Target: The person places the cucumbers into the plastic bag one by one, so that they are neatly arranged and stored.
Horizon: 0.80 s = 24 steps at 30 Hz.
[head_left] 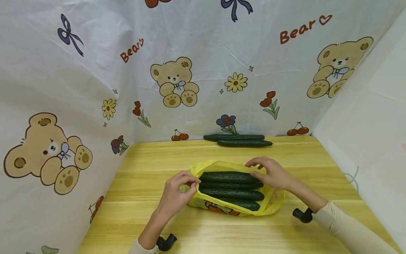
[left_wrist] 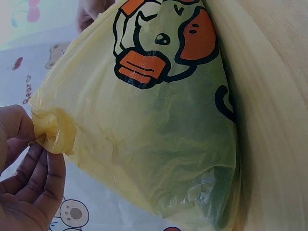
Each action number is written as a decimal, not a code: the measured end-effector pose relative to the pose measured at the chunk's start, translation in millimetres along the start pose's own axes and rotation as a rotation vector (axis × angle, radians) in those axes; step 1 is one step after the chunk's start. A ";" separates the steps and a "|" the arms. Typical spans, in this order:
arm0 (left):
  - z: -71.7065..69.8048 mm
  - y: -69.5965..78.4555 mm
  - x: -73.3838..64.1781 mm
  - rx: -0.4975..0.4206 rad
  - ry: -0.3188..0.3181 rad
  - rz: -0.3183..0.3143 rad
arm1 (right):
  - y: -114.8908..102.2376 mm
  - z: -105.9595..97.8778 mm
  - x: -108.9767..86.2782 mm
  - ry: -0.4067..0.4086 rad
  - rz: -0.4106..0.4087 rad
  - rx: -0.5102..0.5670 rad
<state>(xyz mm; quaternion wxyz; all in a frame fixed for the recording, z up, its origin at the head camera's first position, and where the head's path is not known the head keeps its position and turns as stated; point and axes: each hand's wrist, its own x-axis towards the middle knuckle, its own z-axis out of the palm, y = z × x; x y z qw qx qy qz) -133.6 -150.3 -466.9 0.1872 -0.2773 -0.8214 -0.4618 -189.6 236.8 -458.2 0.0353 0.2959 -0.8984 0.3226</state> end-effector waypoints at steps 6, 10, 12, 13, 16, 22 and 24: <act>-1.0 -0.6 -1.1 0.000 0.005 -0.018 | 26.3 -10.5 10.7 0.023 0.047 0.012; -1.2 -1.7 -1.4 -0.003 0.004 -0.034 | 49.7 -19.5 16.2 0.026 0.106 0.022; -1.2 -2.3 -1.3 -0.002 0.004 -0.036 | 61.1 -24.5 17.9 0.031 0.136 0.024; -1.2 -2.4 -1.1 -0.002 0.003 -0.038 | 66.1 -27.4 18.6 0.031 0.149 0.028; -0.7 -2.1 -0.1 0.000 0.001 -0.043 | 80.4 -35.6 20.0 0.042 0.186 0.044; 1.3 -2.6 2.0 -0.011 -0.007 -0.041 | 104.9 -45.3 23.2 0.079 0.264 0.114; 1.8 -3.2 2.1 -0.009 -0.006 -0.037 | 112.1 -45.5 25.8 0.087 0.285 0.119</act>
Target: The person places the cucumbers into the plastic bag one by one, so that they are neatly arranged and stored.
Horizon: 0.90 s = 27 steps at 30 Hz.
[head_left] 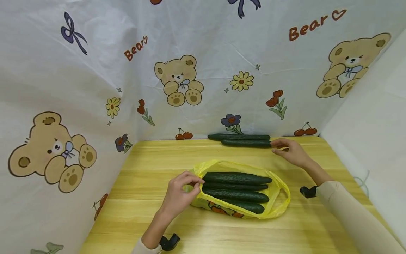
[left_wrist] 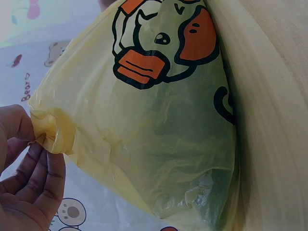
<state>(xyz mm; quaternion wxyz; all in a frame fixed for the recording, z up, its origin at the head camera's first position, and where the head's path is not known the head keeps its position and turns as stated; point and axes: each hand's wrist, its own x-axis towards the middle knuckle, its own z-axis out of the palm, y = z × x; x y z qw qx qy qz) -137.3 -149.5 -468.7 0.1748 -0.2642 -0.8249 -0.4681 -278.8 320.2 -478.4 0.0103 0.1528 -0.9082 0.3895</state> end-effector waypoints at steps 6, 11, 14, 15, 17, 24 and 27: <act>2.5 -0.6 0.9 -0.007 0.001 -0.003 | 16.7 -2.3 13.2 -0.006 0.045 -0.023; 2.8 -0.4 -0.7 -0.005 0.000 -0.006 | 28.0 1.6 23.4 -0.014 0.078 -0.032; 1.1 0.0 -1.7 0.004 0.008 -0.009 | 31.9 6.7 30.7 -0.033 0.105 -0.030; 0.5 0.2 -1.7 0.004 0.007 -0.016 | 32.9 7.8 32.9 -0.041 0.109 -0.029; 0.5 -0.2 -1.3 0.001 0.006 -0.020 | 36.5 9.4 37.6 -0.053 0.121 -0.026; 3.7 -0.5 -0.9 -0.010 0.004 -0.023 | 46.7 12.7 45.2 -0.094 0.132 0.009; 5.2 -0.2 -0.6 -0.012 0.002 -0.026 | 49.7 15.1 47.3 -0.098 0.141 -0.001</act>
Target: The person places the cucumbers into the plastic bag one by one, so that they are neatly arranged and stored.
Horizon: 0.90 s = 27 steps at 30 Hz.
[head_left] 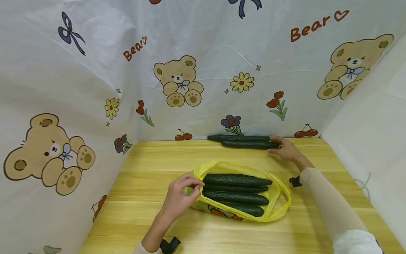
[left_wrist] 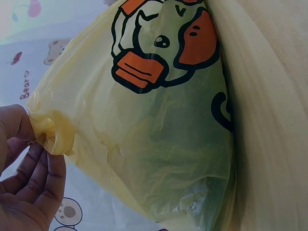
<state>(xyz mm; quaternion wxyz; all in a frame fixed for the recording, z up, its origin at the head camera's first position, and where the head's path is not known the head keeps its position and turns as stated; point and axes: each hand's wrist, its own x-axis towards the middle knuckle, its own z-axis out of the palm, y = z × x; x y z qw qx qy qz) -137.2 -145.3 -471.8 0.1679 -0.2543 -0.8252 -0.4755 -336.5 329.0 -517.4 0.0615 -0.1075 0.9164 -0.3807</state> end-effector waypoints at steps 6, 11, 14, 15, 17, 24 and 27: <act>1.2 -0.2 -0.8 -0.007 -0.004 0.001 | 7.5 7.0 7.5 0.036 0.021 -0.015; 1.4 -0.9 -0.7 0.002 -0.002 0.005 | 13.5 9.3 13.6 0.055 0.048 -0.008; 1.0 -0.9 -0.9 0.008 -0.003 0.006 | 17.1 10.1 17.0 0.060 0.052 -0.002; 0.8 -0.8 -0.9 0.011 -0.003 0.006 | 18.1 10.3 18.0 0.062 0.054 0.000; 0.4 -0.7 -0.5 0.020 -0.004 0.006 | 18.9 10.6 19.7 0.059 0.049 0.002; -0.6 -0.4 2.6 0.037 -0.008 0.012 | 14.1 8.2 22.6 0.021 0.042 -0.017; -0.9 -0.1 3.5 0.039 -0.012 0.008 | 10.1 7.0 22.3 0.013 0.033 -0.024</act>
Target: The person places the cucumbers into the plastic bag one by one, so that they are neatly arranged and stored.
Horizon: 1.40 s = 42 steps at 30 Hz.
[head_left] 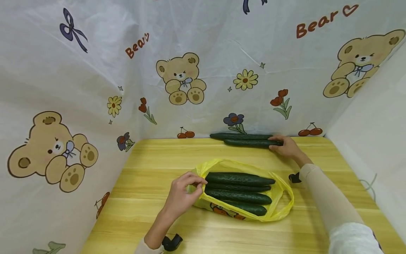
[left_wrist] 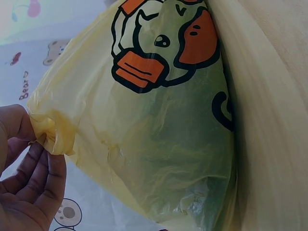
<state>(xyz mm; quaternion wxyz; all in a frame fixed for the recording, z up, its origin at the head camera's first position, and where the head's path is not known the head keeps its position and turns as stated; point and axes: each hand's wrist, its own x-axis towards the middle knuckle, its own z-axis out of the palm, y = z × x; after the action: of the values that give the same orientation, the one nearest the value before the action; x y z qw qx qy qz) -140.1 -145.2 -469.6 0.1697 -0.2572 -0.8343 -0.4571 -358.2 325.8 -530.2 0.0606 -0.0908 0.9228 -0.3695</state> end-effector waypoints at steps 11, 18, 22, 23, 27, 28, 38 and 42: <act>0.4 1.5 2.4 -0.001 -0.007 -0.016 | -19.8 -5.8 -18.0 0.012 -0.038 0.058; 0.9 1.9 0.8 -0.019 -0.012 -0.040 | -35.6 -4.8 -26.2 0.025 -0.077 0.055; 1.6 1.8 -0.7 -0.018 -0.012 -0.032 | -39.3 -2.9 -33.5 0.039 -0.074 0.050; 1.8 1.6 -1.3 -0.016 -0.010 -0.029 | -40.0 -2.4 -35.6 0.045 -0.072 0.047; 2.3 1.2 -3.2 -0.012 -0.002 -0.034 | -41.9 -2.4 -44.5 0.084 -0.073 0.041; 2.5 1.1 -3.5 -0.014 -0.001 -0.034 | -42.7 -2.7 -46.8 0.095 -0.072 0.043; 1.8 3.0 -2.5 -0.022 -0.001 -0.036 | -41.8 -13.8 -71.0 0.181 -0.113 0.096; 0.5 4.3 -2.1 -0.023 -0.003 -0.038 | -40.7 -21.4 -82.1 0.200 -0.157 0.146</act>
<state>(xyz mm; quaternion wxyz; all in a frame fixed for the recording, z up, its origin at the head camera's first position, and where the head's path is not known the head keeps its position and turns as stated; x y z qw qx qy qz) -135.9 -143.4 -468.1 0.1570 -0.2436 -0.8341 -0.4693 -276.9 328.7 -483.0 -0.0542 -0.1207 0.8850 -0.4465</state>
